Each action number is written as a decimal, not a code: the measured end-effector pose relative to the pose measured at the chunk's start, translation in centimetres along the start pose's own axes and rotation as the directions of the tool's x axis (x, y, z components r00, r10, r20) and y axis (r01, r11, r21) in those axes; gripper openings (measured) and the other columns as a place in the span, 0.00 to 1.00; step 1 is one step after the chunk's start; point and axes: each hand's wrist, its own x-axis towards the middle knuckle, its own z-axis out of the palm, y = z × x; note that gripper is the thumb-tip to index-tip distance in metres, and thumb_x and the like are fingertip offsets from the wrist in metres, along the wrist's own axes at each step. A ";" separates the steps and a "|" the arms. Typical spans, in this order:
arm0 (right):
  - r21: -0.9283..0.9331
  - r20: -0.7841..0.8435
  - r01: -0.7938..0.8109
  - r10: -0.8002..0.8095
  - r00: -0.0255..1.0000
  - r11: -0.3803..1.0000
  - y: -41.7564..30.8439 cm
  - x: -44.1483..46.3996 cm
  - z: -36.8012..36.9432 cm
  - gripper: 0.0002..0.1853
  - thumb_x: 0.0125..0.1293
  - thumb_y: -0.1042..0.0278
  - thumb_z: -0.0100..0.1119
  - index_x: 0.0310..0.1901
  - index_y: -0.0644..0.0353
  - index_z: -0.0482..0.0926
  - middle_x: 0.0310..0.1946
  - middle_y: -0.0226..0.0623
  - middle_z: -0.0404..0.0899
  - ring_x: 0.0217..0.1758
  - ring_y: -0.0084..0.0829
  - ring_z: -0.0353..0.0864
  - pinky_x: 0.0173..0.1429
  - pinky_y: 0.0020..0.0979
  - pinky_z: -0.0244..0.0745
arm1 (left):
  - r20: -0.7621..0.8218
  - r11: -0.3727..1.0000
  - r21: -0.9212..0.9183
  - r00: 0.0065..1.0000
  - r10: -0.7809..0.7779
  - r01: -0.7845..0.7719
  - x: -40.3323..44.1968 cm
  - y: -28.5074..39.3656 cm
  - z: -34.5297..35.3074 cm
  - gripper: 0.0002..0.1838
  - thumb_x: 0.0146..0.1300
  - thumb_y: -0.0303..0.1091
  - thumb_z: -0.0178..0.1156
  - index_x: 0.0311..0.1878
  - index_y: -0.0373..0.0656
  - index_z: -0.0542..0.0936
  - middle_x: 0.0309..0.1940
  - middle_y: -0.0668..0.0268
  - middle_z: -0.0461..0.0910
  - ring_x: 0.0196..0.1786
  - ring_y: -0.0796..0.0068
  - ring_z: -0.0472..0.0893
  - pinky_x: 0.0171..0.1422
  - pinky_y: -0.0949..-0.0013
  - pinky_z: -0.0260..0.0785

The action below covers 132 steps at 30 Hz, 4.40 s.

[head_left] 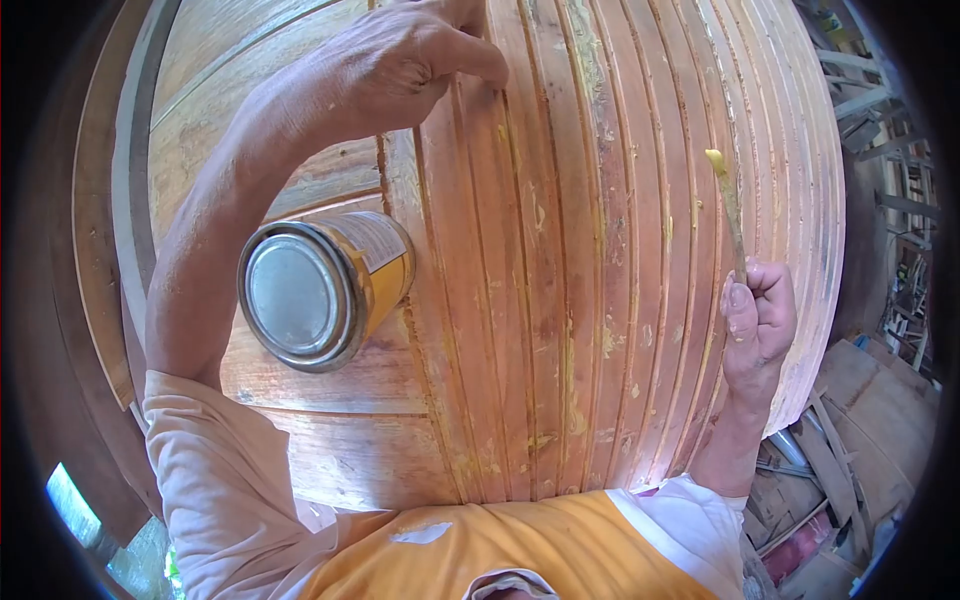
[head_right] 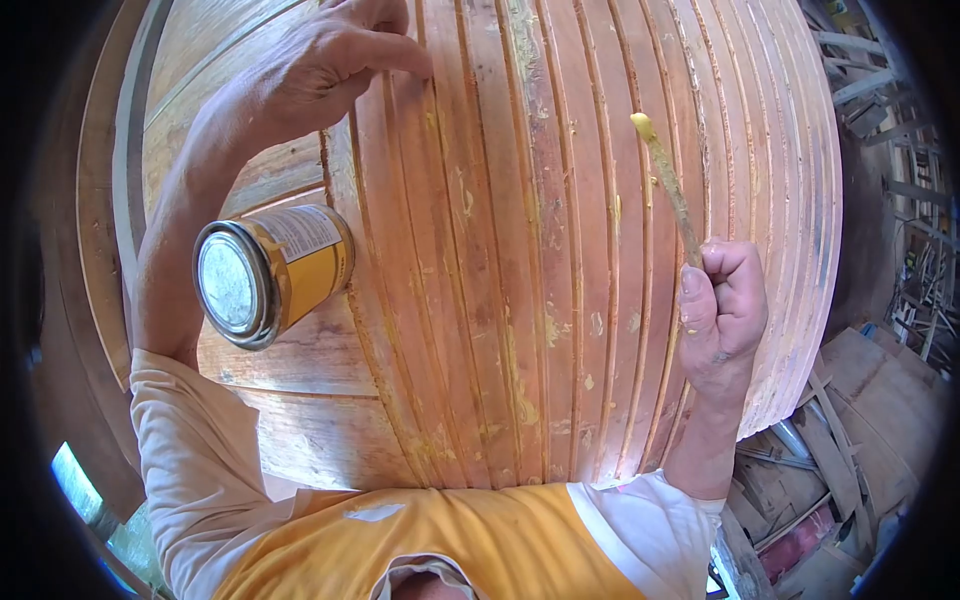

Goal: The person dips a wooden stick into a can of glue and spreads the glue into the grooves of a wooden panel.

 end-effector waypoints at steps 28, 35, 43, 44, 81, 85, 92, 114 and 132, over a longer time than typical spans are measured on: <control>-0.336 -0.375 -0.145 0.009 0.927 0.931 1.7 -0.4 -3.2 0.09 0.75 0.68 0.55 0.38 0.64 0.74 0.29 0.29 0.74 0.34 0.19 0.71 0.40 0.27 0.70 | -0.085 0.099 -0.995 0.519 -0.851 0.000 -12.5 5.1 4.9 0.13 0.72 0.40 0.63 0.47 0.39 0.86 0.25 0.75 0.75 0.24 0.91 0.70 0.26 0.84 0.60; -0.531 -0.273 -0.039 -0.127 0.954 0.846 1.4 3.2 0.6 0.08 0.73 0.68 0.55 0.38 0.65 0.73 0.28 0.44 0.78 0.32 0.36 0.79 0.40 0.39 0.75 | -0.058 0.072 -0.997 0.542 -0.839 0.004 -12.3 5.5 4.8 0.11 0.72 0.38 0.64 0.47 0.40 0.86 0.26 0.75 0.77 0.26 0.91 0.73 0.27 0.84 0.62; -0.667 -0.254 -0.063 -0.146 0.956 0.742 0.0 5.0 3.3 0.10 0.73 0.65 0.55 0.39 0.64 0.72 0.28 0.48 0.82 0.34 0.49 0.84 0.43 0.47 0.77 | -0.064 0.071 -0.997 0.530 -0.846 -0.006 -12.3 5.5 4.7 0.11 0.72 0.37 0.64 0.48 0.40 0.86 0.28 0.75 0.77 0.26 0.90 0.74 0.28 0.84 0.66; -0.677 -0.244 -0.055 -0.153 0.958 0.734 -0.1 5.0 3.5 0.10 0.73 0.65 0.55 0.39 0.64 0.72 0.28 0.49 0.82 0.33 0.50 0.84 0.43 0.48 0.77 | -0.069 0.074 -0.997 0.540 -0.839 -0.013 -12.4 5.4 4.8 0.11 0.72 0.37 0.64 0.48 0.40 0.86 0.28 0.75 0.77 0.26 0.90 0.74 0.28 0.84 0.66; -0.819 -0.249 -0.196 -0.027 0.968 0.540 -2.6 4.7 4.8 0.15 0.66 0.61 0.52 0.34 0.68 0.77 0.30 0.58 0.82 0.38 0.57 0.85 0.47 0.53 0.79 | -0.043 0.034 -0.999 0.607 -0.794 -0.026 -12.5 4.9 4.9 0.14 0.74 0.38 0.62 0.52 0.38 0.83 0.28 0.77 0.75 0.26 0.91 0.73 0.27 0.83 0.66; -0.818 -0.199 -0.124 -0.073 0.977 0.562 -2.6 7.5 4.4 0.16 0.67 0.60 0.53 0.34 0.67 0.77 0.30 0.58 0.83 0.39 0.57 0.85 0.48 0.55 0.78 | -0.067 0.028 -0.997 0.664 -0.745 -0.069 -12.7 4.6 5.1 0.15 0.73 0.39 0.62 0.53 0.38 0.82 0.27 0.77 0.75 0.26 0.91 0.73 0.27 0.83 0.65; -0.862 -0.200 -0.152 -0.050 0.978 0.484 -2.1 6.3 3.6 0.14 0.70 0.60 0.52 0.39 0.66 0.75 0.32 0.58 0.83 0.40 0.58 0.85 0.49 0.54 0.78 | -0.048 0.008 -0.998 0.663 -0.747 -0.062 -12.5 5.0 4.7 0.16 0.72 0.39 0.64 0.53 0.36 0.81 0.27 0.77 0.74 0.26 0.91 0.73 0.28 0.82 0.64; -0.667 -0.165 -0.080 -0.042 0.985 0.740 -3.4 6.7 9.3 0.12 0.73 0.65 0.52 0.39 0.68 0.75 0.35 0.57 0.83 0.42 0.53 0.85 0.50 0.47 0.79 | -0.095 0.048 -0.995 0.706 -0.701 -0.086 -12.6 3.7 5.3 0.15 0.72 0.40 0.65 0.51 0.39 0.83 0.27 0.76 0.79 0.26 0.90 0.77 0.30 0.82 0.68; -0.318 -0.214 -0.397 0.343 0.915 0.861 0.3 7.2 6.7 0.22 0.75 0.55 0.51 0.33 0.68 0.77 0.21 0.32 0.73 0.27 0.23 0.70 0.34 0.35 0.69 | -0.164 0.122 -0.986 0.762 -0.626 -0.112 -12.3 2.5 5.9 0.16 0.73 0.42 0.63 0.53 0.39 0.82 0.27 0.76 0.78 0.27 0.90 0.76 0.30 0.81 0.67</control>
